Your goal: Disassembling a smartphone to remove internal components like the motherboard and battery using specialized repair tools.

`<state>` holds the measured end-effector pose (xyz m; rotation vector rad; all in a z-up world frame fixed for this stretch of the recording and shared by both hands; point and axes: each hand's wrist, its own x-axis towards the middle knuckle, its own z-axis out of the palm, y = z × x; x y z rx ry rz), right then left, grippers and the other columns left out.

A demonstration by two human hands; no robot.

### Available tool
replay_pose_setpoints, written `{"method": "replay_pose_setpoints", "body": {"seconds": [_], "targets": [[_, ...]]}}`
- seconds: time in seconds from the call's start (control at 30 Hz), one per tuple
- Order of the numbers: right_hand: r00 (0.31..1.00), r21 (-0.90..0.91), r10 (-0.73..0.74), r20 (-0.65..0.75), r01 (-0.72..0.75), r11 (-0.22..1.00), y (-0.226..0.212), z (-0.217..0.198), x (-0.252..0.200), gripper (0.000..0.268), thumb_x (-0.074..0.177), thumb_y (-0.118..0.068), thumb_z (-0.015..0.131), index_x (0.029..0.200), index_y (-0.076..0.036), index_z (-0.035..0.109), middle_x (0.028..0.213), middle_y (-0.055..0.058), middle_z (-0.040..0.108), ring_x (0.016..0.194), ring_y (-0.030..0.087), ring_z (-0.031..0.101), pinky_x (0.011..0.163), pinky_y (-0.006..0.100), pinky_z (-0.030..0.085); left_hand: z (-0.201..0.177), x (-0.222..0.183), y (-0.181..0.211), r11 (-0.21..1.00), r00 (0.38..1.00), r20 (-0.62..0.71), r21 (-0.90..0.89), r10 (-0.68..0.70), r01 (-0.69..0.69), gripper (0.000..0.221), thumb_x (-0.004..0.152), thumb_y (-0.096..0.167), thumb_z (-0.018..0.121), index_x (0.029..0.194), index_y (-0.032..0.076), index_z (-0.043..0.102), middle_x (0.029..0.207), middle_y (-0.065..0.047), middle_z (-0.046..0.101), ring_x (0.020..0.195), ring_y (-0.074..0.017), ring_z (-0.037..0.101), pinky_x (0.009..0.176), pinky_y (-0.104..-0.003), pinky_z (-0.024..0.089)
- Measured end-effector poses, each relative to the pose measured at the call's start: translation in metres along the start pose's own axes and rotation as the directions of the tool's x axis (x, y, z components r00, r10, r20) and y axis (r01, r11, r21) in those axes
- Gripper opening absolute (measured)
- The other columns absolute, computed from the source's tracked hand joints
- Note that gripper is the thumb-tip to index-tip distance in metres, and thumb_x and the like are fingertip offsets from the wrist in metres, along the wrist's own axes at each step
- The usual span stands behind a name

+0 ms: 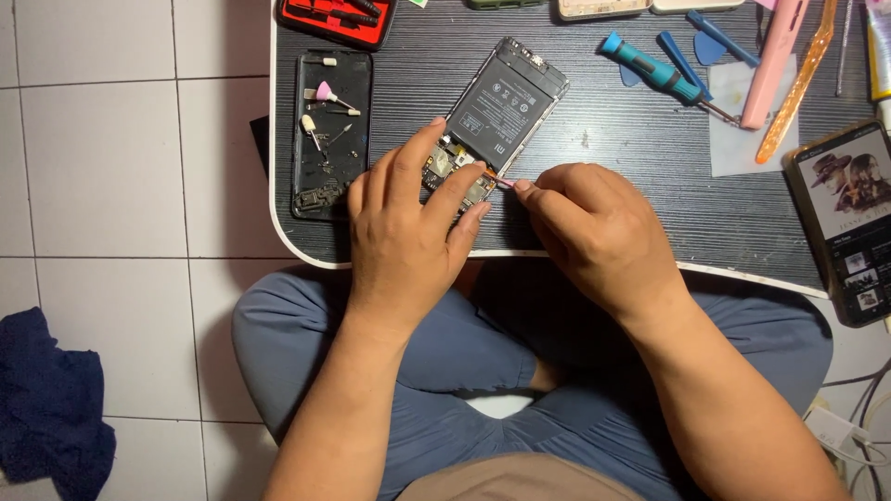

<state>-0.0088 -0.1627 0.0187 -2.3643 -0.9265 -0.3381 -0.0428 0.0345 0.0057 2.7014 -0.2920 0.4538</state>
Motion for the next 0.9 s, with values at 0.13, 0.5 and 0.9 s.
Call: {"method": "replay_pose_setpoints", "body": {"seconds": [0.13, 0.5, 0.9], "targets": [[1.0, 0.002, -0.002, -0.015, 0.002, 1.0, -0.0003, 0.0003, -0.0001, 0.016, 0.099, 0.003, 0.078, 0.092, 0.002, 0.063, 0.094, 0.011, 0.065, 0.073, 0.023, 0.057, 0.065, 0.035, 0.048, -0.0006, 0.0003, 0.0006, 1.0, 1.0, -0.005, -0.02, -0.001, 0.001, 0.028, 0.092, 0.024, 0.083, 0.116, 0.014, 0.073, 0.15, -0.01, 0.045, 0.127, -0.0297, 0.054, 0.106, -0.048, 0.041], [1.0, -0.022, 0.0, -0.027, 0.0, 1.0, -0.0004, 0.001, -0.0011, 0.012, 0.099, 0.001, 0.078, 0.093, 0.002, 0.068, 0.096, 0.009, 0.066, 0.076, 0.022, 0.059, 0.067, 0.034, 0.05, 0.0001, -0.0005, 0.0011, 1.0, 1.0, 0.015, 0.018, 0.017, -0.017, 0.026, 0.092, 0.026, 0.082, 0.117, 0.021, 0.078, 0.152, -0.007, 0.042, 0.126, -0.0286, 0.05, 0.107, -0.047, 0.039], [1.0, -0.113, -0.011, -0.007, 0.011, 0.993, -0.0012, 0.0028, -0.005, 0.005, 0.1, -0.004, 0.075, 0.103, 0.0, 0.076, 0.102, 0.008, 0.067, 0.079, 0.021, 0.06, 0.071, 0.033, 0.05, -0.0004, -0.0021, 0.0016, 1.0, 0.999, -0.031, -0.012, 0.013, -0.014, 0.023, 0.093, 0.024, 0.083, 0.114, 0.017, 0.081, 0.148, -0.008, 0.047, 0.125, -0.0281, 0.056, 0.107, -0.046, 0.043]]}}
